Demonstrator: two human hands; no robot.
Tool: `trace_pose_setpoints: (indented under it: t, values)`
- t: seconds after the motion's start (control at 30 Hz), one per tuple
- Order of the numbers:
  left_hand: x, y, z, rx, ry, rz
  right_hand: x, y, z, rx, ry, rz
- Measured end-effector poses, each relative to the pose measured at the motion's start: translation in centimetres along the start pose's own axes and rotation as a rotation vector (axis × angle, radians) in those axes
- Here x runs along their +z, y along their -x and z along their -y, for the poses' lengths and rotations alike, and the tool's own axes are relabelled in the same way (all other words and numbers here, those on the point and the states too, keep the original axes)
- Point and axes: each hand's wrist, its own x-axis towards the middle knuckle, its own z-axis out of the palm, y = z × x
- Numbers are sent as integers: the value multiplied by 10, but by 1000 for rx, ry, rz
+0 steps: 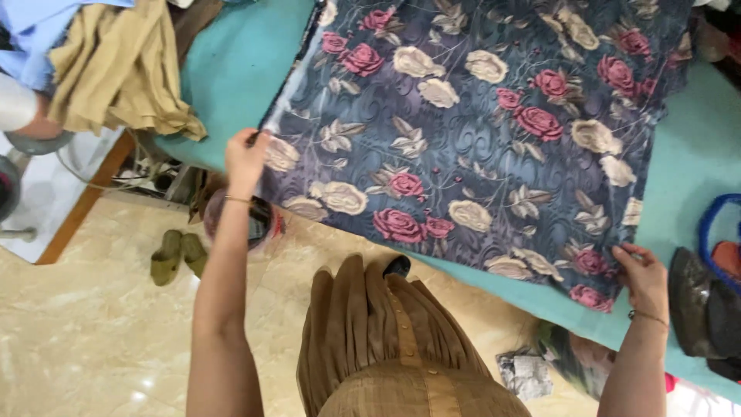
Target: Ironing and folding floral patterned fabric on a work table.
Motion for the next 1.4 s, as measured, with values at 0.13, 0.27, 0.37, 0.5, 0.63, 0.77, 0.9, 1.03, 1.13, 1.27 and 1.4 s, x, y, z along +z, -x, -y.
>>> trace_pose_setpoints:
  t: [0.13, 0.27, 0.37, 0.5, 0.63, 0.77, 0.9, 1.03, 1.13, 1.27, 1.4]
  values:
    - [-3, -5, 2, -230, 282, 85, -6, -1, -7, 74, -76, 51]
    - [-7, -7, 10, -376, 354, 114, 1, 11, 5, 153, -116, 120]
    - [-11, -11, 13, -343, 300, 130, -3, 25, 19, 216, -90, 170]
    - [-34, -14, -24, -464, 475, 132, -15, 26, 15, 153, -219, 244]
    - [-76, 6, -102, -568, 688, 201, -40, 60, 37, 51, -454, 224]
    - [-124, 28, -118, -393, 784, 322, -96, 109, 26, 48, -542, 223]
    - [-165, 50, -123, -321, 701, 335, -141, 166, 6, 107, -503, 81]
    - [-167, 12, -105, -486, 675, 343, -156, 168, 7, 49, -507, 121]
    - [-138, -48, -72, -395, 553, 400, -124, 124, 40, 111, -372, 181]
    - [-51, -198, -49, -287, 499, 583, -54, 7, 137, 160, -175, 174]
    - [40, -455, -42, -169, 713, 575, -66, -116, 227, -648, 991, -132]
